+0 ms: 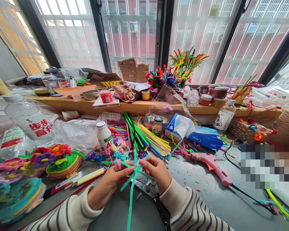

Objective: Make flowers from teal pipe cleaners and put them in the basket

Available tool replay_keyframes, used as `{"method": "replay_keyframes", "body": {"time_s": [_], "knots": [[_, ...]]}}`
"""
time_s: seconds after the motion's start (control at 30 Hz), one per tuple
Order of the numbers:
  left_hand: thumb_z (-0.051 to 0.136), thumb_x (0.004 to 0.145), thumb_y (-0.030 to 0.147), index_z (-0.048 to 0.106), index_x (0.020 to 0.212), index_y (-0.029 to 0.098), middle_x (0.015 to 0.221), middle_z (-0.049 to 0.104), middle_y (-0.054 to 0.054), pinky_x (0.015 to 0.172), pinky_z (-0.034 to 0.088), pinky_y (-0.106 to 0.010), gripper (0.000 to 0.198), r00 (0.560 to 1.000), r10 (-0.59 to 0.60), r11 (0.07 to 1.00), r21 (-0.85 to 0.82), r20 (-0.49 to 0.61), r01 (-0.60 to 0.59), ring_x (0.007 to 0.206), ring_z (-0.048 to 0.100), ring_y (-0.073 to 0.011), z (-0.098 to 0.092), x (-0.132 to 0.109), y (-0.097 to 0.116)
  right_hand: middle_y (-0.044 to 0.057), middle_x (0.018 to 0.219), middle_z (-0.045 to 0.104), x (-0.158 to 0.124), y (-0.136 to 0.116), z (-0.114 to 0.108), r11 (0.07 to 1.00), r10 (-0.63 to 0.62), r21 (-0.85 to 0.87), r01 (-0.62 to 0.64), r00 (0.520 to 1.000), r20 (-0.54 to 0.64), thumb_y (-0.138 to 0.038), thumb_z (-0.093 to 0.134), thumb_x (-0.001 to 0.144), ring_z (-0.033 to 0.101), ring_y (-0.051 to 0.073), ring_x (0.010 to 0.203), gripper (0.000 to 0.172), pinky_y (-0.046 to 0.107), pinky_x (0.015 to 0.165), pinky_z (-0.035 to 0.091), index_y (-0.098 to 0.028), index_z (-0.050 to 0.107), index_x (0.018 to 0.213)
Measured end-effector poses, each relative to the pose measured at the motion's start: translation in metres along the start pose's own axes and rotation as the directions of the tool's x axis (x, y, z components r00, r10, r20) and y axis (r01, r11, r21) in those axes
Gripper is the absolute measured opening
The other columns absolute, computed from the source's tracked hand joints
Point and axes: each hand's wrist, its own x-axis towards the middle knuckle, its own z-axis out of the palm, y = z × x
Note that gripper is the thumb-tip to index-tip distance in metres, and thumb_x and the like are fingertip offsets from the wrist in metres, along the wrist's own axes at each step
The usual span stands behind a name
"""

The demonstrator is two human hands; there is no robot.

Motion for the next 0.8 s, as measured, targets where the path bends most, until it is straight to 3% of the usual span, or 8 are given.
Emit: {"method": "replay_keyframes", "body": {"time_s": [0.13, 0.33, 0.5, 0.8], "knots": [[0.06, 0.059, 0.026, 0.058, 0.079, 0.013, 0.071, 0.061, -0.003, 0.065, 0.04, -0.024, 0.023, 0.999, -0.019, 0.999, 0.051, 0.034, 0.017, 0.072, 0.055, -0.0157, 0.0001, -0.0017, 0.0003, -0.004, 0.047, 0.051, -0.0004, 0.0022, 0.0007, 0.995, 0.073, 0.064, -0.073, 0.997, 0.013, -0.033, 0.061, 0.059, 0.039, 0.002, 0.039, 0.023, 0.016, 0.04, 0.027, -0.013, 0.051, 0.057], [0.062, 0.057, 0.026, 0.062, 0.071, 0.01, 0.068, 0.062, -0.005, 0.065, 0.042, -0.027, 0.021, 0.989, -0.039, 0.982, 0.188, 0.141, 0.012, 0.063, 0.056, -0.0152, 0.0003, -0.0038, 0.0006, -0.007, 0.041, 0.043, -0.0001, -0.001, -0.0023, 0.992, 0.121, -0.033, -0.118, 0.989, 0.085, -0.036, 0.062, 0.056, 0.035, 0.002, 0.033, 0.026, 0.016, 0.035, 0.024, -0.014, 0.053, 0.065], [0.066, 0.051, 0.026, 0.06, 0.062, 0.011, 0.055, 0.06, -0.002, 0.057, 0.045, -0.028, 0.019, 0.984, -0.099, 0.972, 0.227, 0.151, 0.063, 0.053, 0.056, -0.015, -0.0002, -0.0008, -0.0035, -0.007, 0.04, 0.043, 0.0003, -0.0004, -0.0027, 0.988, 0.117, -0.117, -0.104, 0.987, 0.114, -0.033, 0.064, 0.054, 0.033, 0.001, 0.034, 0.027, 0.016, 0.034, 0.022, -0.013, 0.047, 0.049], [0.065, 0.053, 0.025, 0.06, 0.071, 0.012, 0.063, 0.063, -0.003, 0.059, 0.046, -0.028, 0.022, 0.995, -0.047, 0.984, 0.174, 0.091, 0.03, 0.057, 0.059, -0.016, -0.0031, 0.0013, -0.0074, -0.004, 0.052, 0.05, -0.0026, 0.001, 0.0006, 0.96, 0.218, 0.173, -0.222, 0.975, 0.041, -0.033, 0.066, 0.053, 0.041, 0.002, 0.04, 0.026, 0.015, 0.039, 0.03, -0.012, 0.049, 0.053]]}}
